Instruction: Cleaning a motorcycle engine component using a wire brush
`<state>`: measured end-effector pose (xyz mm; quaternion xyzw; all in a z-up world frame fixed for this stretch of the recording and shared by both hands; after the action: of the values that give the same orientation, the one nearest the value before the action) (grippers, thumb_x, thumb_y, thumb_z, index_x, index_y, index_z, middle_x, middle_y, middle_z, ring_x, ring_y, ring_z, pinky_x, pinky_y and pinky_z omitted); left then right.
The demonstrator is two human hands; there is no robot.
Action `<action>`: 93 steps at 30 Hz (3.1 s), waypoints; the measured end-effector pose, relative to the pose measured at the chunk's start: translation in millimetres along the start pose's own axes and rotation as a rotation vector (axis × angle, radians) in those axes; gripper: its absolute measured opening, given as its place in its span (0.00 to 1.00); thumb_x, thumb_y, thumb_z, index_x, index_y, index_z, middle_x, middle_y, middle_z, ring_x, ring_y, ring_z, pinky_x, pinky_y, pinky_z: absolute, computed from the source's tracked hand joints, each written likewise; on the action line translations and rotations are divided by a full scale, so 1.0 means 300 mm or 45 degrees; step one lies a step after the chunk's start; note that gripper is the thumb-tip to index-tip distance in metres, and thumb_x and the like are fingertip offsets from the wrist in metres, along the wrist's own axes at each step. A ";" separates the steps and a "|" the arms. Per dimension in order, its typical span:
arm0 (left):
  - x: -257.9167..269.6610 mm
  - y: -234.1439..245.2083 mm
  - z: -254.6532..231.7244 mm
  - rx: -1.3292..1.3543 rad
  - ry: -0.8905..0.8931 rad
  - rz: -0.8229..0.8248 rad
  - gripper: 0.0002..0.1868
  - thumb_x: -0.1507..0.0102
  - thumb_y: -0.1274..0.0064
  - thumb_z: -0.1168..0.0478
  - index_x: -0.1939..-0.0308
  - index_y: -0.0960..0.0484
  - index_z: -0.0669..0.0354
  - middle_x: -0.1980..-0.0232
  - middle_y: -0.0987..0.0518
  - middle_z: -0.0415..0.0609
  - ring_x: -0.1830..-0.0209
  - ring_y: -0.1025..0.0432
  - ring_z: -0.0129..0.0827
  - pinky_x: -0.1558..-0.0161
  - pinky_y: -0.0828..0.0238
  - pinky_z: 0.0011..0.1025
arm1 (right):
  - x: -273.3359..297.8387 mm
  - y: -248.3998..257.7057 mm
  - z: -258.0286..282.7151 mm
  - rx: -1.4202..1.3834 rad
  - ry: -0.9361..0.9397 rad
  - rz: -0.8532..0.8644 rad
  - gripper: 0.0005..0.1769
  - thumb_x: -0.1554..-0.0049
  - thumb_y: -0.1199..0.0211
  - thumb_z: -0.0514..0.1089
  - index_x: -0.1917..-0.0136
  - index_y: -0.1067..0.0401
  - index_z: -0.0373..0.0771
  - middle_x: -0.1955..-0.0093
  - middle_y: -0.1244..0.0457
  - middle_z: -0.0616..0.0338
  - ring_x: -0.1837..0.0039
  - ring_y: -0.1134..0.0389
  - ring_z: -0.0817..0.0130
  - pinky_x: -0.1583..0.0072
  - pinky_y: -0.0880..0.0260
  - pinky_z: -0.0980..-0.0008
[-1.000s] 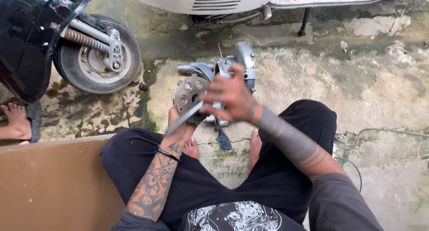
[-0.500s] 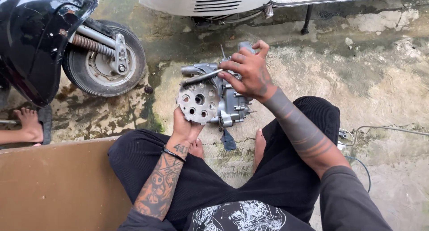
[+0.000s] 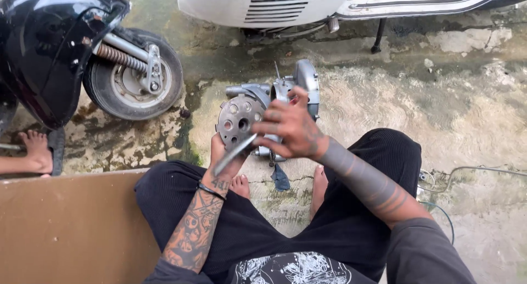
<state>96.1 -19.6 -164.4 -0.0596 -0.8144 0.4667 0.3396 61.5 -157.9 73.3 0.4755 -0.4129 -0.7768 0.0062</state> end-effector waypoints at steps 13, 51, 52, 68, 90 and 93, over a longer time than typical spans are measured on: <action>0.111 -0.203 -0.039 0.056 -0.093 0.035 0.15 0.40 0.48 0.55 0.62 0.16 0.64 0.63 0.16 0.56 0.66 0.20 0.40 0.55 0.21 0.40 | 0.095 -0.090 -0.081 -0.168 -0.013 0.141 0.13 0.36 0.39 0.57 0.52 0.20 0.50 0.64 0.37 0.64 0.56 0.34 0.63 0.39 0.56 0.48; 0.034 -0.144 -0.004 0.063 -0.152 -0.008 0.15 0.37 0.43 0.51 0.64 0.16 0.61 0.66 0.16 0.52 0.66 0.19 0.36 0.61 0.21 0.31 | 0.091 -0.064 -0.226 -0.039 -0.204 0.212 0.13 0.30 0.38 0.55 0.47 0.20 0.47 0.64 0.38 0.63 0.53 0.34 0.61 0.36 0.55 0.49; 0.040 -0.135 0.002 0.071 -0.148 -0.028 0.16 0.37 0.44 0.51 0.64 0.16 0.62 0.65 0.17 0.52 0.66 0.19 0.36 0.62 0.21 0.31 | 0.080 -0.084 -0.169 -0.076 -0.157 0.224 0.14 0.33 0.40 0.57 0.50 0.21 0.49 0.64 0.37 0.61 0.54 0.35 0.61 0.36 0.55 0.48; -0.008 -0.106 -0.040 0.012 -0.223 0.125 0.13 0.37 0.45 0.51 0.63 0.19 0.57 0.65 0.16 0.53 0.68 0.19 0.42 0.68 0.19 0.41 | 0.083 -0.129 -0.158 -0.236 -0.085 0.267 0.13 0.36 0.38 0.57 0.51 0.20 0.49 0.65 0.36 0.64 0.53 0.34 0.63 0.36 0.57 0.47; 0.024 -0.069 0.014 -0.080 -0.149 0.139 0.21 0.32 0.54 0.54 0.41 0.22 0.64 0.42 0.21 0.59 0.44 0.25 0.47 0.42 0.27 0.48 | 0.082 -0.078 -0.178 0.000 -0.039 0.196 0.14 0.32 0.38 0.55 0.47 0.18 0.47 0.57 0.34 0.65 0.50 0.36 0.64 0.32 0.61 0.59; 0.071 -0.169 0.010 -0.084 -0.118 0.350 0.29 0.34 0.51 0.45 0.34 0.27 0.58 0.37 0.24 0.58 0.39 0.27 0.45 0.41 0.28 0.47 | 0.064 -0.042 -0.148 0.046 -0.100 0.161 0.15 0.32 0.41 0.52 0.50 0.17 0.46 0.59 0.34 0.64 0.49 0.35 0.63 0.31 0.61 0.58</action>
<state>89.3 -41.1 -114.4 -0.1598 -0.8283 0.4842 0.2324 88.8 -185.4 41.9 0.4179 -0.4559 -0.7852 0.0305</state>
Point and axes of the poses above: each hand's wrist, its own x-axis away from the middle knuckle, its own y-axis out of the back of the hand, z = x × y, the point moved 9 cm from there along -x, towards the middle knuckle
